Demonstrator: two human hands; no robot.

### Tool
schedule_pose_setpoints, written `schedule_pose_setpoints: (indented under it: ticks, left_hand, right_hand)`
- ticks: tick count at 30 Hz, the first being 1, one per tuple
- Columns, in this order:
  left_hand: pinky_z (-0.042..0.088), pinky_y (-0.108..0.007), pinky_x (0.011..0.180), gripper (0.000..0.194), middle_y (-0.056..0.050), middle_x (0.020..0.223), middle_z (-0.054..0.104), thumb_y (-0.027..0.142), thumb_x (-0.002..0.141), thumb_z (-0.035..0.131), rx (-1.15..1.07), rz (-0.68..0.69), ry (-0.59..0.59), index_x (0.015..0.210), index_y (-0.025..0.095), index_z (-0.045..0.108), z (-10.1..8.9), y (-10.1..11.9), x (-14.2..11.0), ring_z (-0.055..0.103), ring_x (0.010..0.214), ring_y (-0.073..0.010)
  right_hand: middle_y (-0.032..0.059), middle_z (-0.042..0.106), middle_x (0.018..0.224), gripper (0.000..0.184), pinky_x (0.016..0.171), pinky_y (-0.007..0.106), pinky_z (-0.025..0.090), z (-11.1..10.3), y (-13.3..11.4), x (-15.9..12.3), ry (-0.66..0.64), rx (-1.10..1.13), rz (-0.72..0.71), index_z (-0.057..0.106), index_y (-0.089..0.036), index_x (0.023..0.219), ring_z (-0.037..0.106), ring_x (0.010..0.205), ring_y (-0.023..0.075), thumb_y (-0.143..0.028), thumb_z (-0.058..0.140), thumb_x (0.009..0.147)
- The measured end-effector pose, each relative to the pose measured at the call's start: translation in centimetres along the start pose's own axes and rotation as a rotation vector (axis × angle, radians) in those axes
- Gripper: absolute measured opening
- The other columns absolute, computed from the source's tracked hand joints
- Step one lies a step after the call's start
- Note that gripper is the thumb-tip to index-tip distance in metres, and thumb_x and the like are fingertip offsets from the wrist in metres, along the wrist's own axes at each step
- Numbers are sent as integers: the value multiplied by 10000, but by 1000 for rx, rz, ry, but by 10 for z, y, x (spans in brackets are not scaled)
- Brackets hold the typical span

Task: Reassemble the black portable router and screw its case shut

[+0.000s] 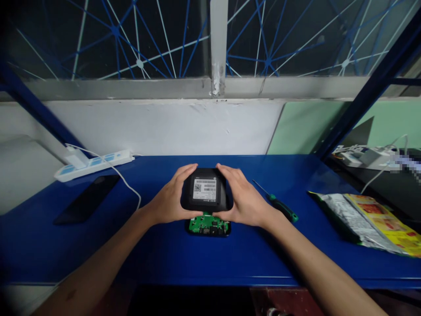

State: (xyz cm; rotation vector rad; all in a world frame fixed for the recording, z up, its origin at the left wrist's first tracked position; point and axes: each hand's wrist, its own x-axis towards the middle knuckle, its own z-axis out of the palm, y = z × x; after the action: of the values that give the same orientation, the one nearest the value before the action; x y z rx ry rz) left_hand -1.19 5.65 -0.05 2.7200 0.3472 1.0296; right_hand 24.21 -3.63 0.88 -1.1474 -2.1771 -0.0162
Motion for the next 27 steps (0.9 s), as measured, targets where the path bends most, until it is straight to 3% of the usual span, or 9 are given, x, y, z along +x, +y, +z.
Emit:
schedule_pose_setpoints:
  ticks: [9,15,21,27]
  left_hand:
    - [469,-736,1027,1212,-229,1465,411,418,613,911,50,51,64,1564,230,185,3,0,0,468,1329,-482]
    - [474,-690,1041,1141,-231,1444,419,432,634,891,61,47,72,1533,211,223,4,5,0,483,1321,-454]
    - [464,-695,1043,1141,-222,1450,423,423,634,895,57,38,74,1533,230,219,3,8,1,483,1319,-455]
    - [470,-703,1028,1142,-216,1446,424,418,635,893,46,47,85,1535,237,212,3,8,2,487,1311,-458]
  right_hand:
    - [206,378,1587,1236,1129,753,379,1,-1,-4,-35,4,28,8,-275,1633,402,1446,465,-533,807,725]
    - [226,346,1591,1254,1146,744,365,4,0,-5,-55,0,30,14,-249,1631,363,1468,468,-555,811,713]
    - [225,316,1607,1236,1148,699,407,4,0,-5,-62,15,21,18,-238,1635,343,1483,460,-533,803,728]
    - [215,285,1635,1223,1171,713,370,4,-1,-6,-83,23,34,18,-229,1639,307,1502,463,-504,796,736]
